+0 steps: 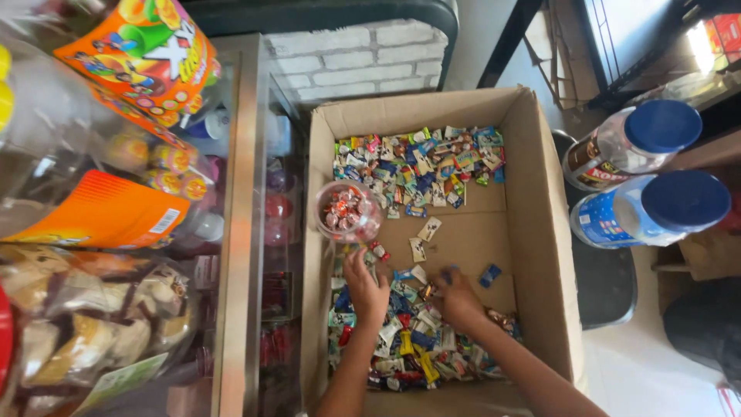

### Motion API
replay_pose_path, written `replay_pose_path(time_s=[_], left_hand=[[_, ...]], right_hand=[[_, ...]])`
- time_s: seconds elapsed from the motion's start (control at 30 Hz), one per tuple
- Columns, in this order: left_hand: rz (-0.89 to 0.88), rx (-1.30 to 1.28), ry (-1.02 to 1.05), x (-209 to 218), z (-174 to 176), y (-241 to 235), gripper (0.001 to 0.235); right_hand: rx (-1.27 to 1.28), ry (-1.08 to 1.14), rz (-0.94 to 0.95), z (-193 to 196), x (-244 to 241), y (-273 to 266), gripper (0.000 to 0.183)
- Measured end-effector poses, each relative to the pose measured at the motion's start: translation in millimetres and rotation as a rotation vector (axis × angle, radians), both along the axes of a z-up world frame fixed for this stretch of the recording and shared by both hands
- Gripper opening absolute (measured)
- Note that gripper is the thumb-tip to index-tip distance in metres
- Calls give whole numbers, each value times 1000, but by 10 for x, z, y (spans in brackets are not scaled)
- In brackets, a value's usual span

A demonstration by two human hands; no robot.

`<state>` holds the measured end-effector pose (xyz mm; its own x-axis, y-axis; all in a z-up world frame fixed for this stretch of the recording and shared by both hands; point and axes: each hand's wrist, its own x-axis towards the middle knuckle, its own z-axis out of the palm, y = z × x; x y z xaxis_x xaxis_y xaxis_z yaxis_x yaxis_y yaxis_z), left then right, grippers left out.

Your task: The person sorts a large quantity of assorted wrapped candies from a cardboard box, picking them up by hand and placing them into a clear plastic jar. The person repeatedly scoops candies from the box and transfers them into the jar, occasionally rearranging the remaining candies in the box.

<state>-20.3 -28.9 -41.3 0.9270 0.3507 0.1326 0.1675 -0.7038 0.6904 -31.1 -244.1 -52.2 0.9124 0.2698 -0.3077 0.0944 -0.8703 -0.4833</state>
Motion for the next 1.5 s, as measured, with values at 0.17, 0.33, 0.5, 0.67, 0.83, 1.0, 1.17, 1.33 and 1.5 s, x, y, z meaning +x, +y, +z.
replay_pose_path(time_s=[0.17, 0.33, 0.5, 0.67, 0.83, 1.0, 1.17, 1.33, 1.5], left_hand=[[-259, 170, 267, 150, -150, 110, 81], [-320, 309, 478, 162, -345, 78, 76], [-334, 301, 611, -51, -397, 33, 67], [-413, 215, 817, -162, 80, -70, 86], [-445, 199, 825, -433, -281, -214, 85], [-494, 260, 720, -690, -545, -367, 71], [-529, 159, 574, -879, -660, -600, 69], [-515, -13, 513, -1011, -917, -765, 65], [-501, -372, 494, -1043, -1058, -597, 50]], right_hand=[[-82, 32, 162, -261, -481, 22, 37], [-71, 176, 182, -130, -461, -191, 37], [-80, 394, 229, -229, -368, -528, 47], [359, 647, -85, -729, -391, -891, 28], [306, 498, -31, -750, -370, -981, 35], [-157, 551, 346, -192, -565, -653, 115], [-255, 262, 388, -159, -850, -367, 86], [-235, 191, 326, -253, -819, -411, 68], [232, 674, 166, -148, -637, -640, 68]])
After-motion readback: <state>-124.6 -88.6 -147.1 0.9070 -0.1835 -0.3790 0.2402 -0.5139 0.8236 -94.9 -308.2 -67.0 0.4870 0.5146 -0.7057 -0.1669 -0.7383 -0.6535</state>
